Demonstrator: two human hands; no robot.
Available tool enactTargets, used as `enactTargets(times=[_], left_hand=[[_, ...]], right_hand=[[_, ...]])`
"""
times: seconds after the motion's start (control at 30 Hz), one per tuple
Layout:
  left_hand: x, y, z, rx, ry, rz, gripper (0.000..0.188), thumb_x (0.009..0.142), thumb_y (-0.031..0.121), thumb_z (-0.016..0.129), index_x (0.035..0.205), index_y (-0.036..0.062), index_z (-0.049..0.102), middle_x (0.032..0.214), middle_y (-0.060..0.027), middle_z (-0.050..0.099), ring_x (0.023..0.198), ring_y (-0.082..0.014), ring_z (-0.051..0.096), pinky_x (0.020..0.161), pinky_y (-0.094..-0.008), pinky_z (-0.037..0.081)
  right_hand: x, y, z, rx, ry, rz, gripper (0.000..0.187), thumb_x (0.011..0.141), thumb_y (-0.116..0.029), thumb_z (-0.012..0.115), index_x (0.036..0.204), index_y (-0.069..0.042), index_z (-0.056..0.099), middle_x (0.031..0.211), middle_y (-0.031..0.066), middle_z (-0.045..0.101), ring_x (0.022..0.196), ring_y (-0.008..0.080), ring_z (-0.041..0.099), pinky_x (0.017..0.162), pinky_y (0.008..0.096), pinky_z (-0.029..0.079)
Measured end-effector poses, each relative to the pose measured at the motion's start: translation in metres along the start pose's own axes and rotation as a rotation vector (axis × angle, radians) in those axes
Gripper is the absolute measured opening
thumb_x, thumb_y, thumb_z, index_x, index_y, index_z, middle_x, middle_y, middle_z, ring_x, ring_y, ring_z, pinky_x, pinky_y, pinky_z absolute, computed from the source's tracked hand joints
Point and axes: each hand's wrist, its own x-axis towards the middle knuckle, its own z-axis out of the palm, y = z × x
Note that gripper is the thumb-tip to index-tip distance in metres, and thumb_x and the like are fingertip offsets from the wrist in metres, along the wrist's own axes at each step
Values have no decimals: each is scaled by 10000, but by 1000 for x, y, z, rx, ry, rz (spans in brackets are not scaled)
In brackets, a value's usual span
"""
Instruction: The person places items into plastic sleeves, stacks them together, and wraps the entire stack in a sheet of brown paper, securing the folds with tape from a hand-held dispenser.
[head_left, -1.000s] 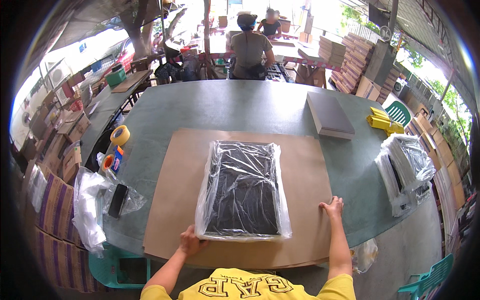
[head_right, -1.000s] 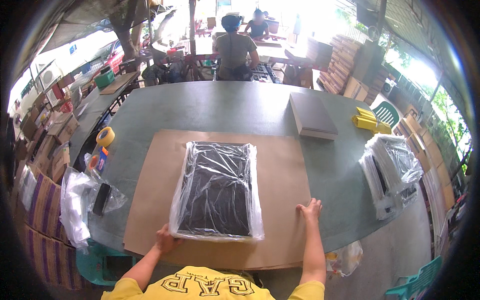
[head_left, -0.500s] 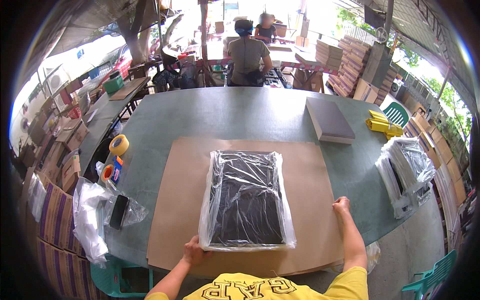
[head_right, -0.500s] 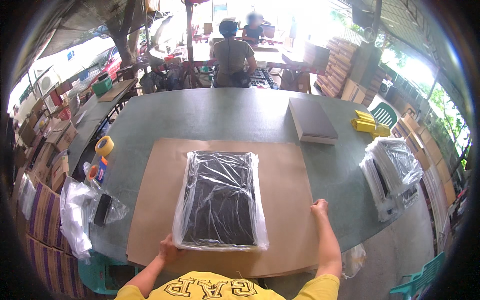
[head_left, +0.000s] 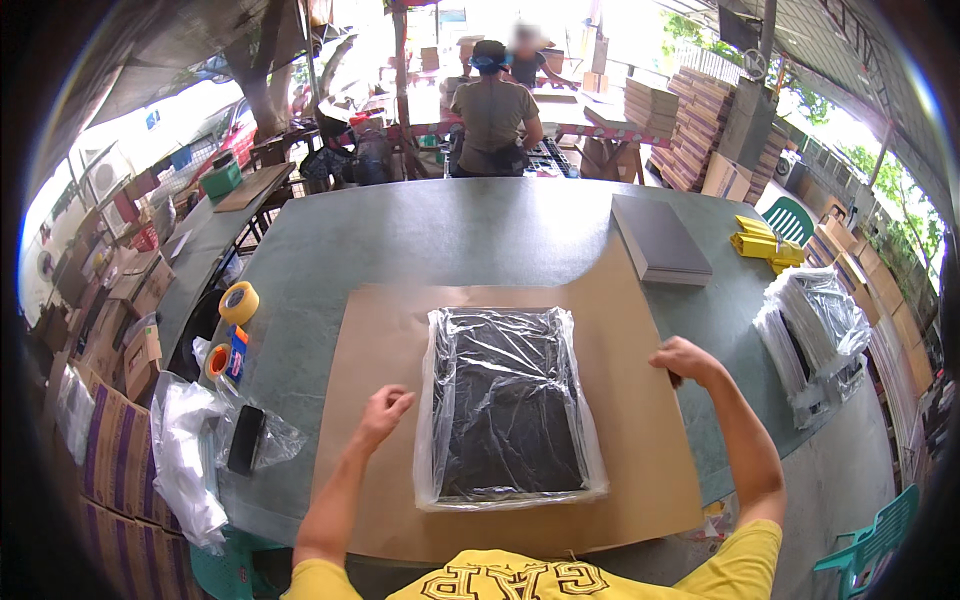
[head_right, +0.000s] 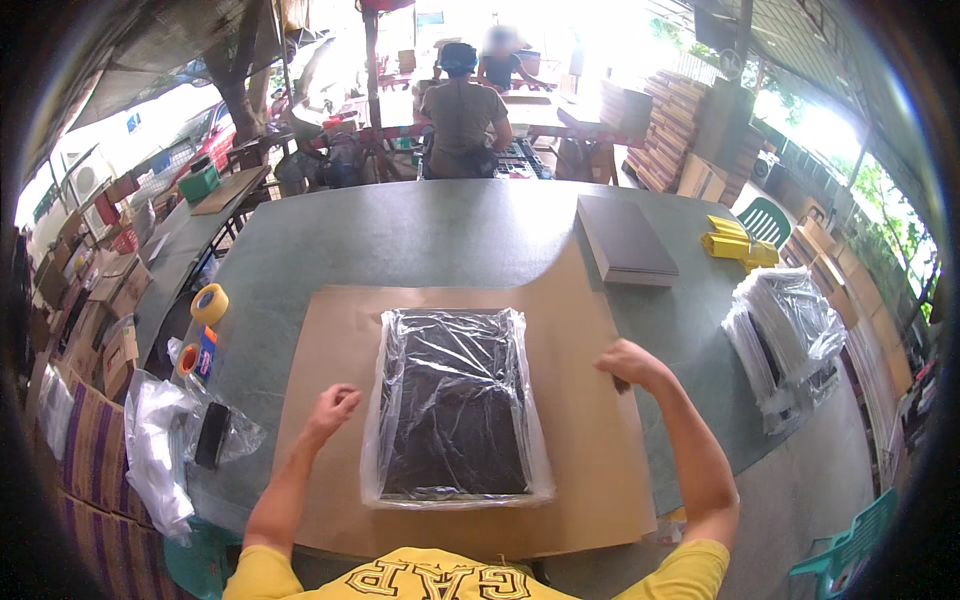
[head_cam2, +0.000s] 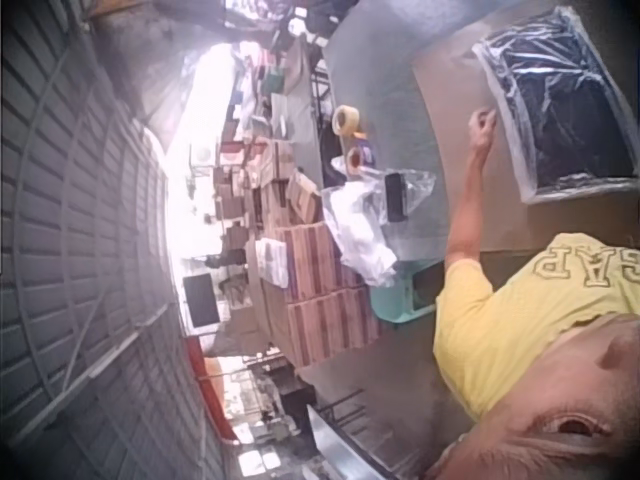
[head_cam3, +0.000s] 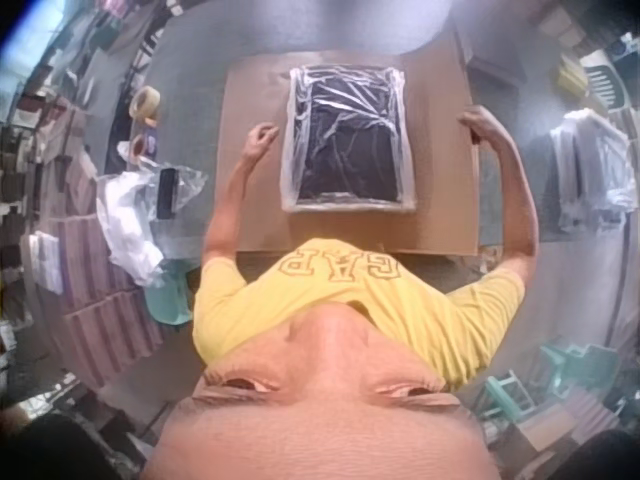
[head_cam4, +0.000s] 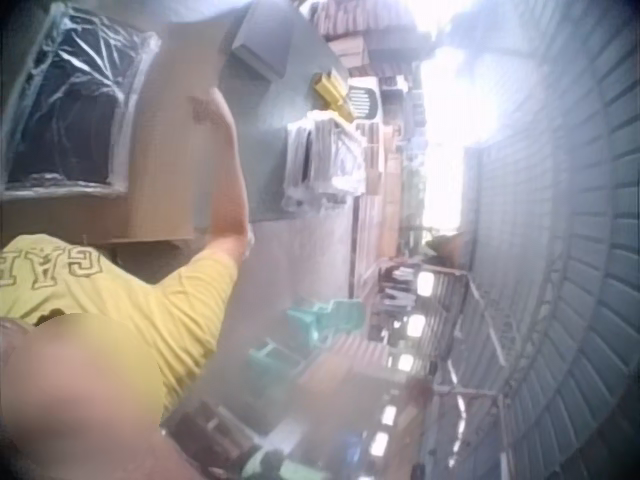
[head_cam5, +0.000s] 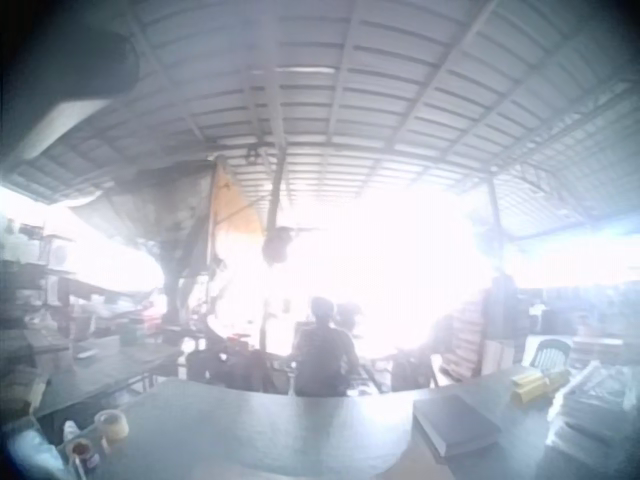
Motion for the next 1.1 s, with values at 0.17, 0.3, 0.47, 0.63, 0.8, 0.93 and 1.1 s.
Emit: enactTargets(times=[0.17, 0.3, 0.47, 0.63, 0.8, 0.93, 1.1], left_hand=[[50, 22, 64, 281, 62, 110, 863, 730, 545, 637, 1295, -36, 340, 1268, -266, 407, 1183, -363, 405, 987, -406, 332], [62, 24, 85, 188, 27, 138, 1052, 665, 592, 667, 1352, -53, 200, 1327, -282, 338, 1253, -371, 327, 1026, -403, 289], [65, -1, 92, 255, 183, 233, 1096, 651, 603, 664, 1356, -71, 164, 1311, -296, 347, 1227, -393, 353, 1020, -403, 295], [56, 5, 105, 369, 220, 159, 1043, 695, 590, 628, 1351, -81, 172, 1265, -316, 383, 1180, -417, 392, 986, -421, 326], [53, 3, 103, 311, 210, 175, 1034, 717, 581, 613, 1350, -91, 147, 1291, -322, 338, 1208, -418, 354, 1004, -425, 301], [55, 6, 103, 261, 165, 152, 1145, 646, 648, 632, 1352, -92, 117, 1322, -320, 294, 1240, -416, 311, 1020, -428, 284], [47, 26, 101, 307, 107, 95, 1273, 535, 653, 714, 1350, -100, 89, 1340, -320, 266, 1263, -416, 277, 1043, -418, 260]], right_hand=[[-12, -102, 80, -139, -181, -236, 272, 811, -234, 536, 658, -16, 590, 527, 28, 510, 452, 104, 491, 425, 273, 416], [19, -105, 138, -149, -274, -229, 285, 821, -249, 515, 661, -27, 594, 532, 23, 516, 477, 103, 506, 447, 270, 432], [42, -93, 207, -276, -125, -448, 283, 791, -272, 516, 717, -25, 633, 653, 120, 630, 634, 254, 629, 607, 372, 487], [56, -91, 243, -508, -97, -373, 297, 784, -289, 484, 764, -53, 664, 791, 176, 639, 779, 337, 618, 723, 426, 484], [51, -98, 255, -648, -142, -403, 269, 761, -230, 482, 743, -41, 673, 788, 169, 649, 757, 333, 634, 681, 404, 509], [49, -100, 259, -710, -152, -451, 257, 749, -217, 481, 711, -55, 676, 765, 168, 650, 737, 307, 645, 654, 402, 512], [40, -103, 258, -695, -89, -499, 390, 819, -342, 454, 670, -46, 660, 701, 163, 643, 665, 311, 637, 627, 401, 509]])
